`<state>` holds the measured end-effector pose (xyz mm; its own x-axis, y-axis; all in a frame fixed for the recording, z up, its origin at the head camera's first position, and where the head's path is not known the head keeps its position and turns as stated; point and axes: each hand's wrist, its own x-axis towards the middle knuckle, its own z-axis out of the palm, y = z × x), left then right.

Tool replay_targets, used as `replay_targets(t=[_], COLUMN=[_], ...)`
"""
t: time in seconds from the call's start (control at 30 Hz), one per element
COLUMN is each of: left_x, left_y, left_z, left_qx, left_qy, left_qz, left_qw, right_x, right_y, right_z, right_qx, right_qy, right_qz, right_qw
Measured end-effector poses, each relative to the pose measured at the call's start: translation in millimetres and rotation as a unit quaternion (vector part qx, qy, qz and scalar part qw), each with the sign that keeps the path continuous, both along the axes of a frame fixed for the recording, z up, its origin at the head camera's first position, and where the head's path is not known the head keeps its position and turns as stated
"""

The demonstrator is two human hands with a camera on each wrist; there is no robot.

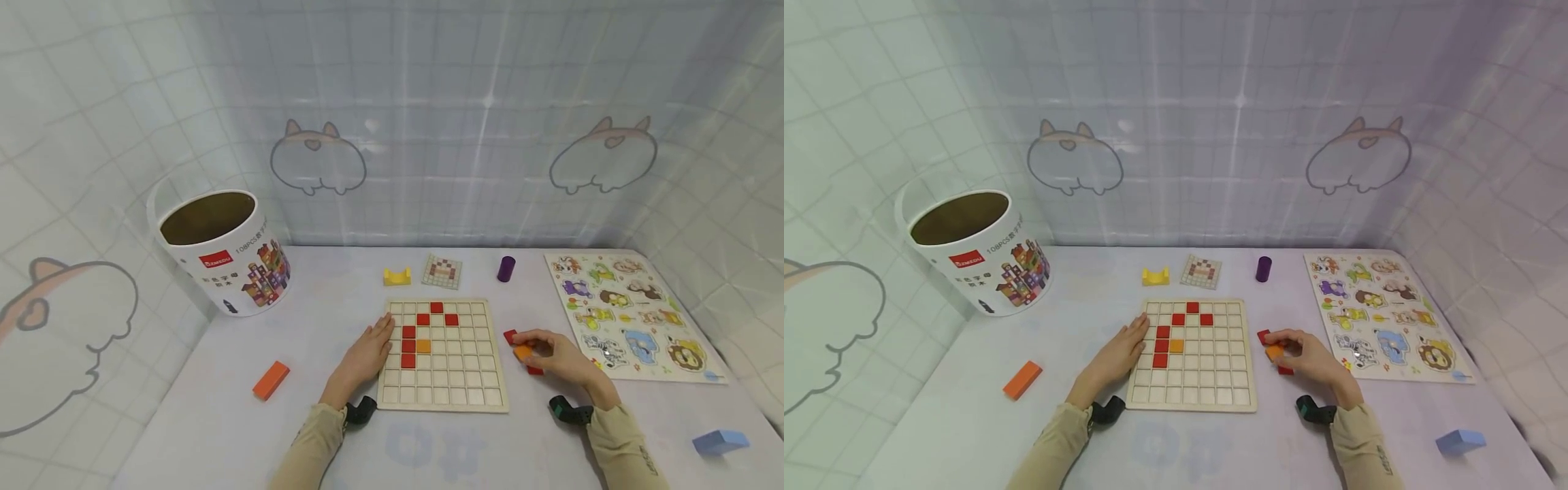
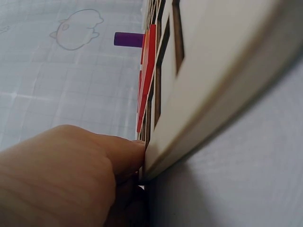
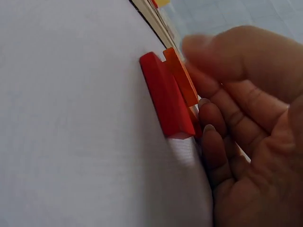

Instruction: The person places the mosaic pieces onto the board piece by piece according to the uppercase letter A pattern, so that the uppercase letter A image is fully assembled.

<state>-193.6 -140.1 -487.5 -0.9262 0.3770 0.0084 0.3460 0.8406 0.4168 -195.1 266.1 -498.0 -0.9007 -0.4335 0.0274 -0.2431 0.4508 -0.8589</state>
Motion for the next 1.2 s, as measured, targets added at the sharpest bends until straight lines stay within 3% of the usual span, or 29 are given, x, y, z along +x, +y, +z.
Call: replay_targets(t=[0.2,0.5,0.87,1.2], left_x=[-0.7,-0.6,-0.1,-1.3], left_y=[-1,-2,-3,0], left_z=[0.1,-2.5,-3.9,-2.0], left_qx=[0.002,0.003,0.005,0.001], left_qy=[-0.001,-0.003,-0.004,0.0], left_qz=[0.005,0.005,0.006,0.002], left_qw=[1.0,1.0,1.0,1.0], right_x=[-3.0,-4.3,-5.5,-4.7], right_y=[-1,-11,-14,-8], right_z=[-0.7,-1.4,2.8,2.9], right_qx=[0.018,0.063,0.02,-0.023], right_qy=[0.007,0.002,-0.049,-0.039], right_qz=[-0.009,-0.089,-0.115,-0.11], right_qw=[1.0,0.994,0.992,0.993])
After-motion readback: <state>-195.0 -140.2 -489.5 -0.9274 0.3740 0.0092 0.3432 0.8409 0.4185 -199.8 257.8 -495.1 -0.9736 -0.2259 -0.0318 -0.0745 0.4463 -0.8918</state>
